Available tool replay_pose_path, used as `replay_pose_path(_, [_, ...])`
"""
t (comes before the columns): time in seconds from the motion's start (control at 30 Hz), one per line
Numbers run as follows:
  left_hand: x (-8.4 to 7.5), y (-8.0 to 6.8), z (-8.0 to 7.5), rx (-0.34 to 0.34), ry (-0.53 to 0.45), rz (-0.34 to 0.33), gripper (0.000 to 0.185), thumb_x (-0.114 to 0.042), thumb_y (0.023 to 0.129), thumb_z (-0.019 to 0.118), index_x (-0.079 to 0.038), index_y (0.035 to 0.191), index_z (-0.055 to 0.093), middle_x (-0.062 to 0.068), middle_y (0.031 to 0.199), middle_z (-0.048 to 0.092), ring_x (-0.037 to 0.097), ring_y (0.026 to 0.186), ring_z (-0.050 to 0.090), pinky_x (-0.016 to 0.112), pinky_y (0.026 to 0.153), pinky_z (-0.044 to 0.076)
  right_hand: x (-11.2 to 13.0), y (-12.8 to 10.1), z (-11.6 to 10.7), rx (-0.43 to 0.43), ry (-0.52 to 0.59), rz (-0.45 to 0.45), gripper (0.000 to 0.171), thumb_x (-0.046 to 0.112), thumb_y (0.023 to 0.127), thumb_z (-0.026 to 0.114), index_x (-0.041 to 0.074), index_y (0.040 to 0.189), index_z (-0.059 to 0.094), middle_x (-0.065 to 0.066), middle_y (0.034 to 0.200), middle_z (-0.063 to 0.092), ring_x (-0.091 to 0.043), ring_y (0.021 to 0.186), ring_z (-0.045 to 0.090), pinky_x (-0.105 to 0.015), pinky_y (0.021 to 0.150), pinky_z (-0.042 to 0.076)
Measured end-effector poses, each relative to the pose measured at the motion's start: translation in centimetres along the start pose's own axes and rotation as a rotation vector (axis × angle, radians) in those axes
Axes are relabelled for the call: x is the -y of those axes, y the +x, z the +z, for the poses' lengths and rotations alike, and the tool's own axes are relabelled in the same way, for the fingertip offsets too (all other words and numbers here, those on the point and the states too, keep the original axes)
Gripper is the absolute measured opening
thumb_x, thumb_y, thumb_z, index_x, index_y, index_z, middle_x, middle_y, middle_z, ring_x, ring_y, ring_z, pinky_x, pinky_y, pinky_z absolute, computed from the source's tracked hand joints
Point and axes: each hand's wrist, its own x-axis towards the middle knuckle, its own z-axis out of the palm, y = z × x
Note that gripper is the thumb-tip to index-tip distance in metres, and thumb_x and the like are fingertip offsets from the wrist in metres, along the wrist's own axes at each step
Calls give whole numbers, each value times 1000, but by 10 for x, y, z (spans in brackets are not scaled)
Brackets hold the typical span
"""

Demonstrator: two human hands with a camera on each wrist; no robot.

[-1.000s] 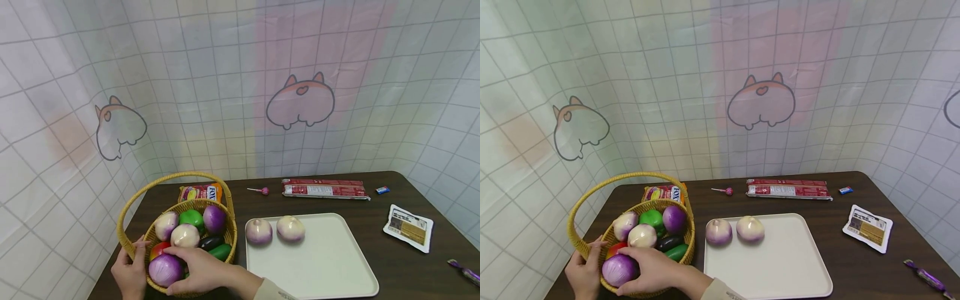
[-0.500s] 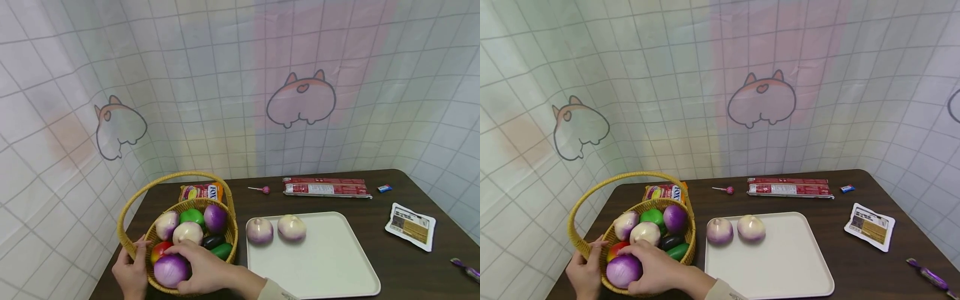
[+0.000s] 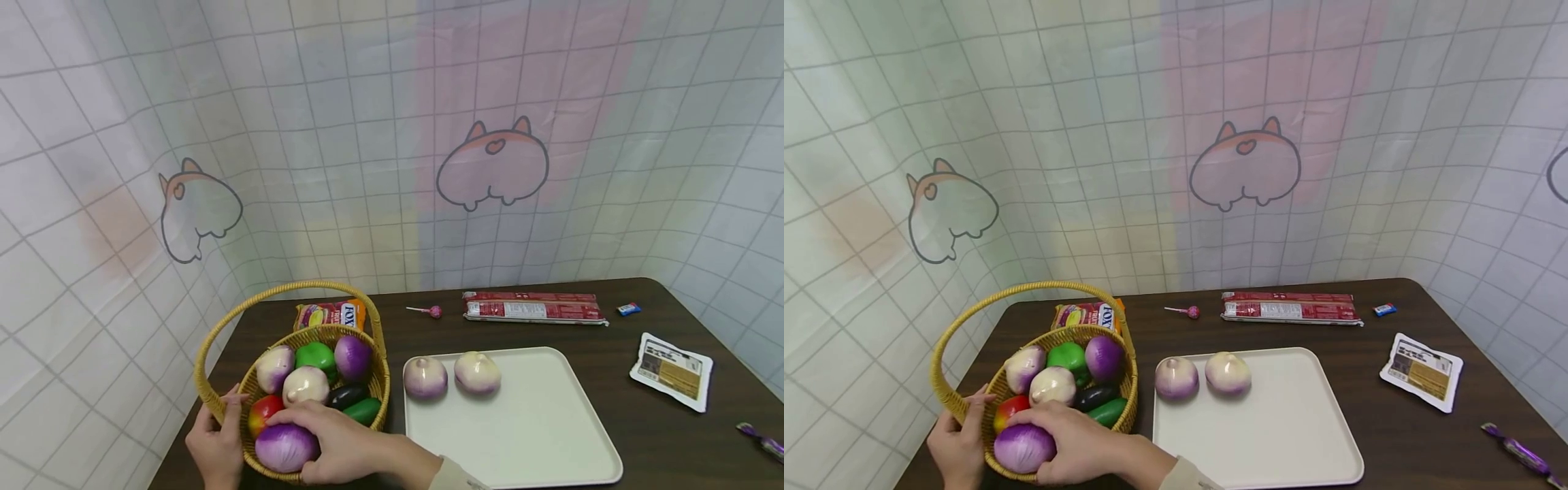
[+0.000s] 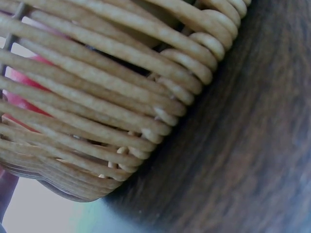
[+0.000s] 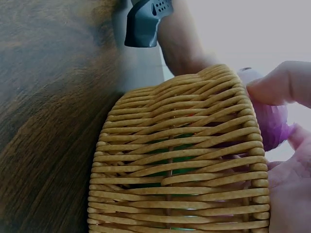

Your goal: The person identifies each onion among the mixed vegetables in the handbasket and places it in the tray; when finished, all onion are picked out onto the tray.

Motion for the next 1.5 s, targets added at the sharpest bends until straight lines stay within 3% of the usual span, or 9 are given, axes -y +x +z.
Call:
replay_pose_path(0.23, [0,0,0,3,-19,0,8,4,89,66,10,85,70,3,80,74,1,92,69,9,75,49,2,-2,-1,-32,83,-7,48,35,96,62,25,141,49,7,141,48,-2,128,43,-24,100,40])
replay_pose_path(0.37, [0,0,1,5,-20,-4,10,3,89,66,11,85,71,2,81,75,1,92,69,9,76,48,1,-2,0,-67,82,-10,41,34,99,56,21,138,53,5,140,51,-4,130,43,-24,104,38])
replay_pose_path(0.57, [-1,0,1,1,-16,-9,10,2,90,66,10,85,70,3,84,75,0,92,69,9,76,48,-2,-3,0,-71,85,59,50,36,92,67,18,136,51,7,134,51,0,122,45,-21,99,40])
replay_pose_path(0.77, [0,-1,1,4,-12,-19,11,1,90,66,8,85,71,7,83,75,0,93,69,10,77,49,-1,-6,1,-103,118,55,51,30,87,70,21,134,51,8,134,50,0,121,45,-20,96,41])
replay_pose_path(1.03, [4,0,2,-1,19,-26,10,1,90,67,10,86,71,12,84,74,-2,92,68,9,77,48,6,-18,-1,-196,260,19,58,15,80,72,22,132,47,5,136,46,-4,121,45,-22,93,44])
replay_pose_path(1.2, [3,1,5,-2,25,-33,10,1,90,66,10,86,70,14,83,74,-3,91,68,9,77,47,6,-28,-6,-241,326,69,60,12,79,73,27,131,47,6,133,49,-5,117,49,-23,92,45])
replay_pose_path(1.5, [1,-1,4,-34,35,-113,12,-1,91,66,9,90,71,-1,89,75,-5,89,67,7,75,47,1,-46,-17,-289,394,144,63,13,77,76,27,131,44,7,130,48,-6,113,52,-23,90,47])
